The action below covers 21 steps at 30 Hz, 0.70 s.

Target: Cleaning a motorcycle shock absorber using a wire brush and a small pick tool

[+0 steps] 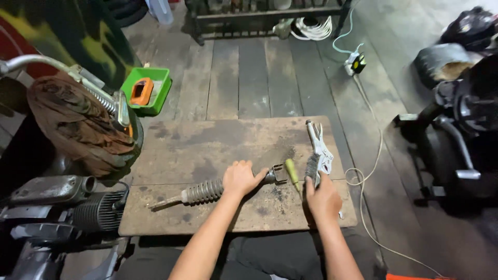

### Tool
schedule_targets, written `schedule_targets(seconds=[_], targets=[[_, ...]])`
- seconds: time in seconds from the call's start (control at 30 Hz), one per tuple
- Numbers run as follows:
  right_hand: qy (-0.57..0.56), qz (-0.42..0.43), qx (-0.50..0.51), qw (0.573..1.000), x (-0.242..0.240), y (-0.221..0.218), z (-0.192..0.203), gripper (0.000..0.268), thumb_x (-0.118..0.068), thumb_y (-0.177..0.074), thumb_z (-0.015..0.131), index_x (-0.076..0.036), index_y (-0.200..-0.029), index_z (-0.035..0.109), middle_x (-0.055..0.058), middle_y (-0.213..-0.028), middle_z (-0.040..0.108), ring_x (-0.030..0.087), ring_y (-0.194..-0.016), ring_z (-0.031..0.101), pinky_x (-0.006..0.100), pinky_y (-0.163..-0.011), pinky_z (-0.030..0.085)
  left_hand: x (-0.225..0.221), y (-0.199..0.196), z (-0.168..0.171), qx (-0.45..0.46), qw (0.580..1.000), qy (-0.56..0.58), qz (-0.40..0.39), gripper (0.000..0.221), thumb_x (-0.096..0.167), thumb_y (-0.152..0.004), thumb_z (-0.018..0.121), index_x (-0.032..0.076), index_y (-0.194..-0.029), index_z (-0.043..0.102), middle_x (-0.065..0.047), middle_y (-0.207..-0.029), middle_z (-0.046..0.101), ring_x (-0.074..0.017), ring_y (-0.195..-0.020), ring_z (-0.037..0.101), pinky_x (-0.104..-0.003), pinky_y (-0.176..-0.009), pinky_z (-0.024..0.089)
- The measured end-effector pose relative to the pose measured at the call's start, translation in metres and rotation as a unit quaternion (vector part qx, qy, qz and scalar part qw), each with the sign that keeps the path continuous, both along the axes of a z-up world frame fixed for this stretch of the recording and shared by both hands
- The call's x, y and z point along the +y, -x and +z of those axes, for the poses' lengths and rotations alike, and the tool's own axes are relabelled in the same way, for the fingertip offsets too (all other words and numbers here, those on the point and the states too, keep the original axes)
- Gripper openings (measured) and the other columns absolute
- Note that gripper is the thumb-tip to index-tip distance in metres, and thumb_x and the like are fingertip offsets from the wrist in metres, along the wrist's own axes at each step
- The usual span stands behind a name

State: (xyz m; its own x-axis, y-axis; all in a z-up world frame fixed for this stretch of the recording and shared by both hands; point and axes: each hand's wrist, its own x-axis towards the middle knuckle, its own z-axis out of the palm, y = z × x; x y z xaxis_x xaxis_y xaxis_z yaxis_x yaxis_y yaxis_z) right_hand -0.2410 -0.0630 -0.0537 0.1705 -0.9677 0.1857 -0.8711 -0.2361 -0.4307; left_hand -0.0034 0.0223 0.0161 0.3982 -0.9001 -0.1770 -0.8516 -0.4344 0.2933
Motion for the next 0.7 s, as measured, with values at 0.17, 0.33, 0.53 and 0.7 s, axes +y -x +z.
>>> schedule_targets(seconds=[0.17, 0.33, 0.53, 0.7], targets=[[-0.091, -0.057, 0.046, 0.993, -0.002, 0.028, -0.021, 0.040, -0.049, -0.087, 0.069, -0.019, -0.113, 0.066, 0.012, -0.098, 0.075, 0.038, -0.099, 0.074, 0.055, -0.082, 0.060, -0.001, -0.003, -0.033, -0.045, 0.997, 0.056, -0.032, 0.075, 0.075, -0.089, 0.041, 0.008, -0.105, 0.069, -0.016, -0.107, 0.071, -0.0338, -0.110, 0.066, -0.046, -0.095, 0.053], [-0.151, -0.051, 0.051, 0.986, 0.010, 0.025, -0.023, 0.040, -0.048, -0.088, 0.067, -0.014, -0.109, 0.068, 0.015, -0.100, 0.077, 0.040, -0.103, 0.075, 0.055, -0.086, 0.059, 0.014, -0.005, -0.054, -0.086, 0.983, 0.148, -0.066, 0.075, 0.082, -0.078, 0.054, 0.010, -0.095, 0.066, -0.012, -0.099, 0.069, -0.0301, -0.104, 0.066, -0.044, -0.090, 0.054], [-0.222, -0.060, 0.056, 0.971, -0.002, 0.014, 0.000, 0.041, -0.041, -0.085, 0.067, -0.015, -0.116, 0.070, 0.016, -0.115, 0.077, 0.040, -0.118, 0.069, 0.051, -0.095, 0.055, 0.015, -0.009, -0.071, -0.103, 0.982, 0.124, -0.096, 0.076, 0.079, -0.063, 0.071, 0.013, -0.100, 0.065, -0.008, -0.102, 0.067, -0.0285, -0.106, 0.065, -0.045, -0.091, 0.053], [-0.278, -0.046, 0.069, 0.957, -0.016, 0.012, 0.000, 0.051, -0.045, -0.076, 0.074, -0.018, -0.119, 0.072, 0.014, -0.123, 0.076, 0.037, -0.124, 0.067, 0.048, -0.100, 0.054, -0.003, -0.016, -0.089, -0.064, 0.994, 0.052, -0.076, 0.070, 0.074, -0.064, 0.071, 0.016, -0.103, 0.064, -0.006, -0.106, 0.067, -0.0278, -0.110, 0.065, -0.045, -0.090, 0.054]])
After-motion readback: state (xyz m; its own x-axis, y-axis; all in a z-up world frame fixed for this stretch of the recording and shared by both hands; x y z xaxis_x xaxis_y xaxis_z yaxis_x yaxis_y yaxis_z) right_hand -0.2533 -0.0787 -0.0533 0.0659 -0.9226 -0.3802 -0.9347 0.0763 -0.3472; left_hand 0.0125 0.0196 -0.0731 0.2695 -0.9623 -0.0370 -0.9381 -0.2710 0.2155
